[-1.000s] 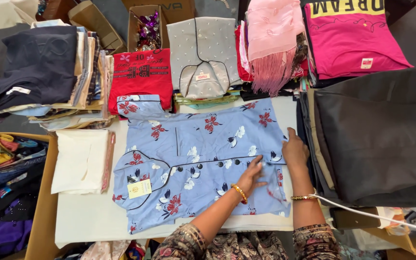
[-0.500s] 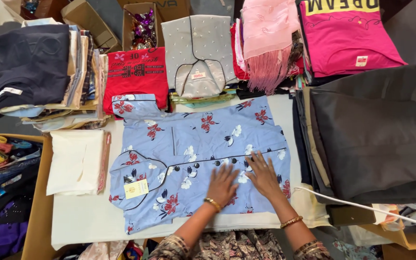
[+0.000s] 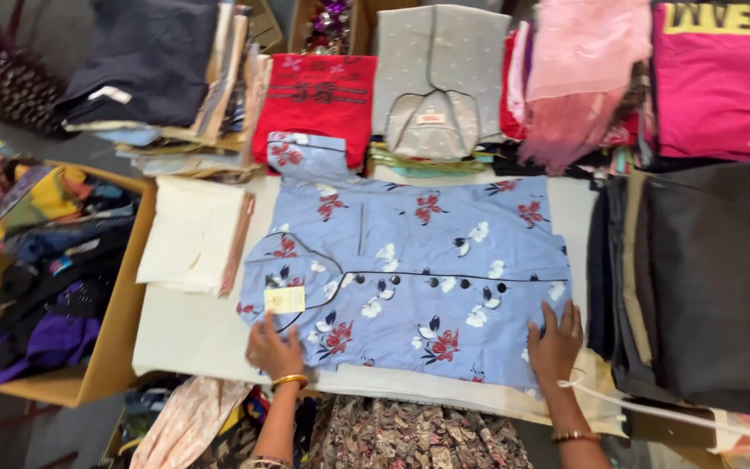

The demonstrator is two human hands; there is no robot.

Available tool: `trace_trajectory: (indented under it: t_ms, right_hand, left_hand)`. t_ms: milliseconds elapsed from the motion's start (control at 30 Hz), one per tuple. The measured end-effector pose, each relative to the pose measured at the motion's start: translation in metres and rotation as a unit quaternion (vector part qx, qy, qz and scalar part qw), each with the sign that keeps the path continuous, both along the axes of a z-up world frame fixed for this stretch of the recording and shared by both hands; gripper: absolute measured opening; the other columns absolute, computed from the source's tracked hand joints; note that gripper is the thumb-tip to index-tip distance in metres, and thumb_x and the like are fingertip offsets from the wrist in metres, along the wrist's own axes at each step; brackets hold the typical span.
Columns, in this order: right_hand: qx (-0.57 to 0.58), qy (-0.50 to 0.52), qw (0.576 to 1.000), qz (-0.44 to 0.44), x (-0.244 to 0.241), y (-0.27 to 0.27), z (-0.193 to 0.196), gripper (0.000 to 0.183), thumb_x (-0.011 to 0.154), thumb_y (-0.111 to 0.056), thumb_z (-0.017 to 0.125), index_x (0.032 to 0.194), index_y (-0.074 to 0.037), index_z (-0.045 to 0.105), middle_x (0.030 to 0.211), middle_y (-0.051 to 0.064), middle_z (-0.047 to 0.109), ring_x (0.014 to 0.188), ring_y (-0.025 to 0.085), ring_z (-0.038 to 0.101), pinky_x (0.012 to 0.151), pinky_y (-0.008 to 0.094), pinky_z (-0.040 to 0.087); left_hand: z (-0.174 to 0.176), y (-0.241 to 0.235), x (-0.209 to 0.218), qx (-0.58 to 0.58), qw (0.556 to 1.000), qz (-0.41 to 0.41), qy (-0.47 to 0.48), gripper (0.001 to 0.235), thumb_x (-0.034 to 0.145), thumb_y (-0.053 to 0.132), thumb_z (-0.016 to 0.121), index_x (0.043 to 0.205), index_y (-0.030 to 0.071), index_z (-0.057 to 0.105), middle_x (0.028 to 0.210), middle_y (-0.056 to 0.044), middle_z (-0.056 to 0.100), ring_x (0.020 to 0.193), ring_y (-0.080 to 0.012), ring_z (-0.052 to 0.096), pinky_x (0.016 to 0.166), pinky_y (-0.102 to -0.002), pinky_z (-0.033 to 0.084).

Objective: The person folds a red t-shirt, then a light blue floral shirt, and finally a dark blue t-shirt on a white table. Each shirt is smoothed, folded in half, and then folded again into a compact rectangle before being placed on a stack.

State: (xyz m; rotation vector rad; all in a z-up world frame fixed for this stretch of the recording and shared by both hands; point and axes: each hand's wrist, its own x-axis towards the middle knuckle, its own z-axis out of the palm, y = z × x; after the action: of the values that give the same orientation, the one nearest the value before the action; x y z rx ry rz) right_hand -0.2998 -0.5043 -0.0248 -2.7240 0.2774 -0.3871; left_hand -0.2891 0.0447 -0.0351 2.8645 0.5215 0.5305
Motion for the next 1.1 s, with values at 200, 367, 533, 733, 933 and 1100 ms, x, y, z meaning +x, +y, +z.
trace_trajectory:
  t_ms: [200,367,533,733,933,1100]
  right_hand:
    - [-0.025,0.107,0.974,0.199,-0.056,0.050,0.051,0.063,0.071,-0.041,0.073,0.131,-0.021,0.063,0.152,0.011,0.046,0.143,0.033,0.039,0.111,0.062,0.022]
    - [-0.022,0.079,0.966,0.247,-0.072,0.030,0.033,0.063,0.068,-0.025,0.069,0.130,-0.015,0.062,0.147,0.012,0.050,0.137,0.032,0.044,0.111,0.057,0.029]
    - [-0.036,0.045,0.977,0.203,-0.045,0.028,0.025,0.060,0.062,-0.006,0.065,0.122,-0.014,0.064,0.135,0.009,0.058,0.125,0.031,0.055,0.108,0.048,0.042]
    - [-0.023,0.026,0.987,0.159,-0.020,0.022,0.018,0.025,0.073,-0.005,0.063,0.097,-0.012,0.068,0.108,0.005,0.068,0.107,0.028,0.063,0.093,0.042,0.052]
    - [0.072,0.087,0.991,0.076,0.003,0.006,0.017,0.021,0.089,-0.008,0.058,0.107,-0.011,0.069,0.109,0.008,0.069,0.104,0.032,0.063,0.092,0.043,0.053]
    - [0.045,0.175,0.963,0.199,0.026,0.016,0.082,0.061,0.067,-0.030,0.082,0.124,-0.018,0.062,0.110,0.007,0.068,0.106,0.033,0.062,0.086,0.046,0.052]
  left_hand:
    - [-0.012,0.056,-0.057,-0.160,0.972,0.170,-0.001,0.078,0.083,0.040,0.080,0.148,0.011,0.048,0.134,-0.023,0.048,0.122,-0.0450,0.046,0.103,-0.058,0.041]
    - [-0.028,0.053,-0.057,-0.339,0.921,0.189,0.028,0.079,0.074,0.035,0.087,0.139,0.006,0.051,0.123,-0.017,0.056,0.107,-0.0301,0.057,0.095,-0.044,0.047]
    - [-0.022,0.049,-0.024,-0.530,0.819,0.175,0.130,0.053,0.077,0.030,0.091,0.106,-0.011,0.072,0.094,-0.014,0.070,0.078,-0.0205,0.057,0.075,-0.037,0.050]
    - [0.025,0.034,0.020,-0.672,0.721,0.139,-0.096,0.044,0.073,0.009,0.081,0.115,0.003,0.068,0.097,-0.006,0.072,0.083,-0.0191,0.066,0.076,-0.032,0.054]
    - [0.091,0.026,0.038,-0.694,0.670,0.184,0.188,0.080,0.075,0.015,0.081,0.138,0.032,0.035,0.109,0.003,0.066,0.087,-0.0152,0.067,0.069,-0.039,0.055]
    - [0.005,0.086,0.028,-0.673,0.701,0.025,0.235,0.046,0.078,0.021,0.093,0.111,0.006,0.065,0.084,0.001,0.060,0.067,-0.0133,0.051,0.059,-0.031,0.047]
